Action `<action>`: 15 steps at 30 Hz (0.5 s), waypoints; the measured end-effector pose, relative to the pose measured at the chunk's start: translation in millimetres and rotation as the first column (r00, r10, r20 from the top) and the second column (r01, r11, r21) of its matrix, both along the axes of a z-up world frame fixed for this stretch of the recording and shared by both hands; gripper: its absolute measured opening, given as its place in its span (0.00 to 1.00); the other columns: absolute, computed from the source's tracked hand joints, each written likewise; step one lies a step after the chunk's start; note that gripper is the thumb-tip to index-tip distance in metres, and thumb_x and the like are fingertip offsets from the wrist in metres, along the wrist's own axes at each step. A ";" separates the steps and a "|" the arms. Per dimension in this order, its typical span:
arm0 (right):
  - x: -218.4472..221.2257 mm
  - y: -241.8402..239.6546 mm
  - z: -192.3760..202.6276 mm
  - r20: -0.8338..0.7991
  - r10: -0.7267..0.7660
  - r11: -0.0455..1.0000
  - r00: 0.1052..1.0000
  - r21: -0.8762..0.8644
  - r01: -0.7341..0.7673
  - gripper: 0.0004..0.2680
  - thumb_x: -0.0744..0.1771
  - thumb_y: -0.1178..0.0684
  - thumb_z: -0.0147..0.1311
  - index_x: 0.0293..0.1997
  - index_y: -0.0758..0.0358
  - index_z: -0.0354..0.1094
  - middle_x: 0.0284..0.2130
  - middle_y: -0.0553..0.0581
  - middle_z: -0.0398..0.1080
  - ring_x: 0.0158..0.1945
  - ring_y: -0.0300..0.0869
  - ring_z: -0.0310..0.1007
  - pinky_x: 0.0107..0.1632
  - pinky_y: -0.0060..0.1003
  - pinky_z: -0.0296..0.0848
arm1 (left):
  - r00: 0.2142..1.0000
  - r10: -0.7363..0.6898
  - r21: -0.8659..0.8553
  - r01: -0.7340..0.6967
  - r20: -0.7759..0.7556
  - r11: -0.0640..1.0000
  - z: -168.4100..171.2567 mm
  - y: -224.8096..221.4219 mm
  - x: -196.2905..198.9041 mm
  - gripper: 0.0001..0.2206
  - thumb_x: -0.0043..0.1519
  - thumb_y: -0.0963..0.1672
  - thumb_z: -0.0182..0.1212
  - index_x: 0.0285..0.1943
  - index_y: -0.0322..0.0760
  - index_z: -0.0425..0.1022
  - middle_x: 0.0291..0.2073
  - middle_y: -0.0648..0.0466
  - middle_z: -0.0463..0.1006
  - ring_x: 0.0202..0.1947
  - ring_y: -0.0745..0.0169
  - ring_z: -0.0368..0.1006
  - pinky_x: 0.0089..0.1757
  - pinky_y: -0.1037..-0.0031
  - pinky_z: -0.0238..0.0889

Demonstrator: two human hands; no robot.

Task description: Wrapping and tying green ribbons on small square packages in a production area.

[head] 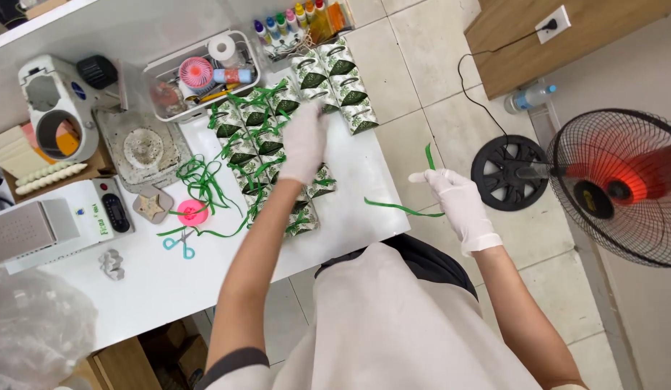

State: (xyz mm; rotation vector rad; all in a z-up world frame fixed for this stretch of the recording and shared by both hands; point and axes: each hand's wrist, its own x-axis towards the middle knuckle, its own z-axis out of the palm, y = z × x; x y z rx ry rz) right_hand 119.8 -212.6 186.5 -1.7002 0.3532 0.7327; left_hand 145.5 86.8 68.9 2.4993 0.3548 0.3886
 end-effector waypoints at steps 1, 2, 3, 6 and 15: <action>-6.3 -4.6 2.9 -0.005 -0.015 1.000 1.000 -0.005 0.015 0.11 0.71 0.50 0.48 0.45 0.63 0.78 0.19 0.39 0.51 0.22 0.28 0.45 0.26 0.27 0.46 | 1.000 -0.015 -0.005 0.015 -0.005 1.000 -12.3 10.1 19.1 0.12 0.60 0.43 0.63 0.52 0.41 0.77 0.41 0.46 0.80 0.41 0.45 0.78 0.43 0.59 0.70; -10.5 -7.1 5.6 -0.006 0.012 0.995 1.000 -0.097 -0.012 0.11 0.70 0.50 0.49 0.45 0.62 0.79 0.20 0.39 0.52 0.23 0.28 0.45 0.26 0.28 0.46 | 0.998 -0.045 0.137 0.050 -0.038 0.989 -23.6 22.0 40.5 0.13 0.57 0.43 0.64 0.50 0.37 0.77 0.38 0.44 0.80 0.38 0.44 0.77 0.39 0.58 0.69; -14.8 -9.3 8.8 -0.011 0.039 0.981 0.999 -0.188 -0.040 0.10 0.70 0.50 0.50 0.45 0.60 0.80 0.20 0.39 0.52 0.23 0.29 0.45 0.26 0.29 0.46 | 0.995 -0.070 0.275 0.088 -0.072 0.958 -34.7 33.6 62.2 0.14 0.53 0.43 0.65 0.48 0.33 0.77 0.34 0.42 0.79 0.35 0.43 0.77 0.36 0.57 0.69; -27.7 -25.6 2.6 -0.028 0.054 0.953 0.998 -0.298 -0.060 0.10 0.69 0.50 0.51 0.46 0.56 0.81 0.20 0.41 0.54 0.24 0.30 0.47 0.27 0.28 0.51 | 0.988 -0.124 0.524 0.155 -0.093 0.837 -135.1 53.2 96.5 0.02 0.55 0.40 0.61 0.34 0.40 0.77 0.32 0.47 0.79 0.35 0.48 0.79 0.37 0.61 0.71; -47.0 -56.4 -35.1 0.041 -0.011 0.951 0.999 -0.308 0.023 0.09 0.69 0.47 0.52 0.48 0.55 0.78 0.24 0.44 0.64 0.33 0.32 0.59 0.40 0.29 0.61 | 0.996 -0.044 0.708 0.091 -0.084 0.700 -76.1 20.6 74.7 0.04 0.59 0.38 0.57 0.35 0.40 0.75 0.28 0.50 0.78 0.28 0.55 0.79 0.29 0.66 0.70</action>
